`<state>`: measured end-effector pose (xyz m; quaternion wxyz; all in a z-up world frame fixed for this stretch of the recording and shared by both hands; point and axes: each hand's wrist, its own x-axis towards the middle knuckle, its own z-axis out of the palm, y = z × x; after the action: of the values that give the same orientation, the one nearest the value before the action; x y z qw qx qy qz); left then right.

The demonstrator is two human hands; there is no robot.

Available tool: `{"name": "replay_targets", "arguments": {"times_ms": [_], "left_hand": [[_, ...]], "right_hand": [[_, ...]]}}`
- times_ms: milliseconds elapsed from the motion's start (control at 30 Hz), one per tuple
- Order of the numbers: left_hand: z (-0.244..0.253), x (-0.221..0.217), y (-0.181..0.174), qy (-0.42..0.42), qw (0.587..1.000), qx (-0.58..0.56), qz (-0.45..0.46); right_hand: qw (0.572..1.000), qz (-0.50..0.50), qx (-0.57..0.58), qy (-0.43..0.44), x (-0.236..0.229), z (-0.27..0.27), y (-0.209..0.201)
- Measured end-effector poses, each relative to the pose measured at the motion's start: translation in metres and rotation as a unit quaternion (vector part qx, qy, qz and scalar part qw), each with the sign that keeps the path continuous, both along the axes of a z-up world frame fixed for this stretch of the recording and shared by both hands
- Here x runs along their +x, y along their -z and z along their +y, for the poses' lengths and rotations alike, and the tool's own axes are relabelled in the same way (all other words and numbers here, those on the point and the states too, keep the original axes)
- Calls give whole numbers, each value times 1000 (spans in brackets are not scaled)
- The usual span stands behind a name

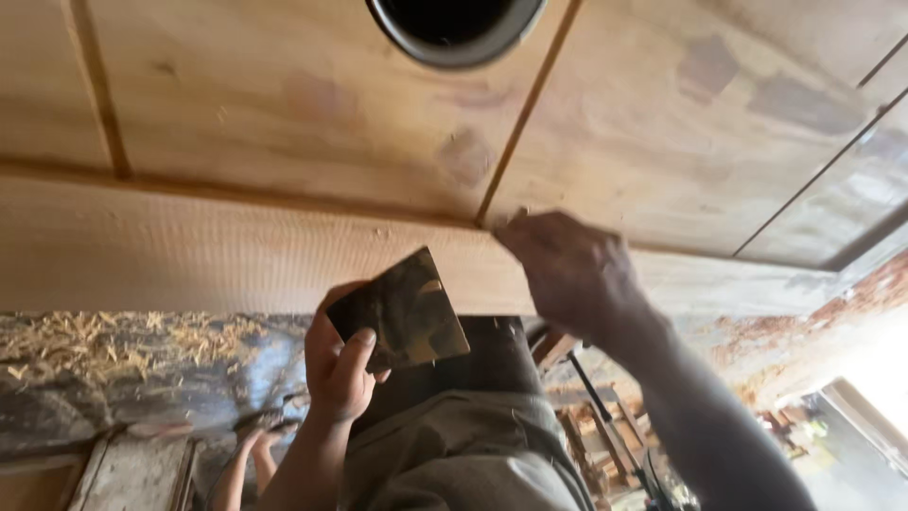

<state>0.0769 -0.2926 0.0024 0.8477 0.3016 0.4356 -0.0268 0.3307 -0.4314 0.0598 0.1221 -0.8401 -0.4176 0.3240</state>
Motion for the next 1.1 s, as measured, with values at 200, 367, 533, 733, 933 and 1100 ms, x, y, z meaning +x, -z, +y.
{"name": "replay_targets", "arguments": {"times_ms": [200,367,533,733,933,1100], "left_hand": [[26,22,0,71,997,-7,-5],[33,37,-3,93,996,-5,-8],[22,47,-8,95,995,-20,-7],[3,57,-11,100,995,-20,0],[-9,64,-16,94,995,-11,10],[-23,74,-19,98,995,4,11]], "right_hand": [[995,53,-65,-58,21,-19,0],[997,-22,-11,73,32,-41,-5],[991,-117,-1,58,-9,-49,6],[998,34,-45,-36,6,-66,13],[994,101,-34,-12,66,-86,10],[994,-95,4,47,32,-98,5]]}}
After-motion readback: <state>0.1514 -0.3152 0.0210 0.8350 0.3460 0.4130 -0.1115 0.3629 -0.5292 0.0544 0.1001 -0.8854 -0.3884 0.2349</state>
